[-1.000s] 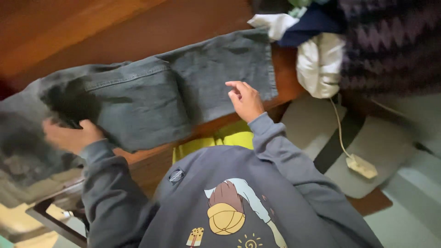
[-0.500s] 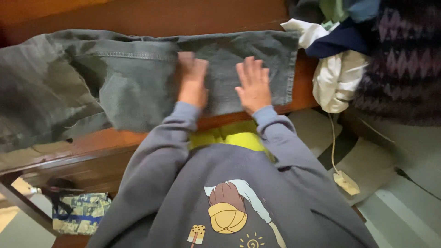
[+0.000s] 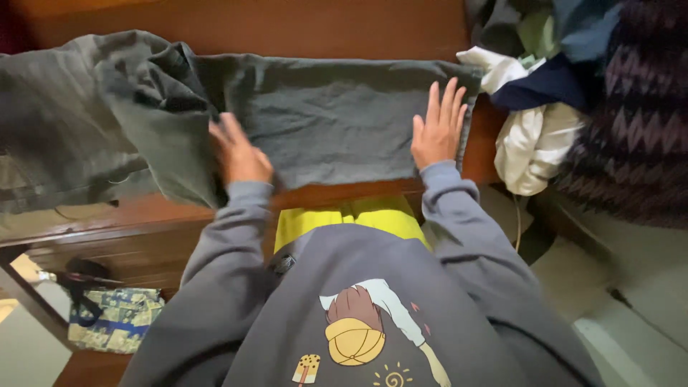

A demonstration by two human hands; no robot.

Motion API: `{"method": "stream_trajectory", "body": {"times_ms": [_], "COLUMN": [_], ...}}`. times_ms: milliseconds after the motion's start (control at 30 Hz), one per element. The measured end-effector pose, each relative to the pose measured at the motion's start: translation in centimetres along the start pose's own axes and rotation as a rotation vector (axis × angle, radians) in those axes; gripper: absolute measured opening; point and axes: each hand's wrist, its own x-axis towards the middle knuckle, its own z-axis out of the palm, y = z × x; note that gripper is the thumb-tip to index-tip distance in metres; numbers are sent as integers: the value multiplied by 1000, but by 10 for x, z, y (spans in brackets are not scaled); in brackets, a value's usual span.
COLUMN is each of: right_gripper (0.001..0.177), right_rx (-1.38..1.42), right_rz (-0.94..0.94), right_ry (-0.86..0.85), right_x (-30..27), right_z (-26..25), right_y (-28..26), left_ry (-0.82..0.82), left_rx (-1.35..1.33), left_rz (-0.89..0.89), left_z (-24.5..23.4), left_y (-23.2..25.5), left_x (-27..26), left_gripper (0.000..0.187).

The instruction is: The person folds a pair of jeans on a wooden surface before unfolding and folding a patterned shirt into a rectangle.

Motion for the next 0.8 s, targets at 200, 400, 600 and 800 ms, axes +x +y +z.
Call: {"method": "stream_trajectory", "body": {"times_ms": [200, 400, 600, 800], "right_gripper": [80, 85, 91, 85], "right_rx": [73, 5, -104, -5], "right_rz": [-140, -219, -251, -32], "right_ry": [-69, -171, -219, -132], "right_x": [-14, -18, -12, -17], "right_z": [-1, -5, -11, -38], "right_y": [-29, -26, 43, 65], "left_ry": [-463, -424, -288, -264], "left_rx": [32, 189, -37, -274], "left_rz": [429, 602, 771, 793], "left_z": [20, 80, 113, 130], "left_y": [116, 105, 111, 152], "left_x": [-20, -46, -68, -83], "left_gripper": [100, 76, 14, 25]}}
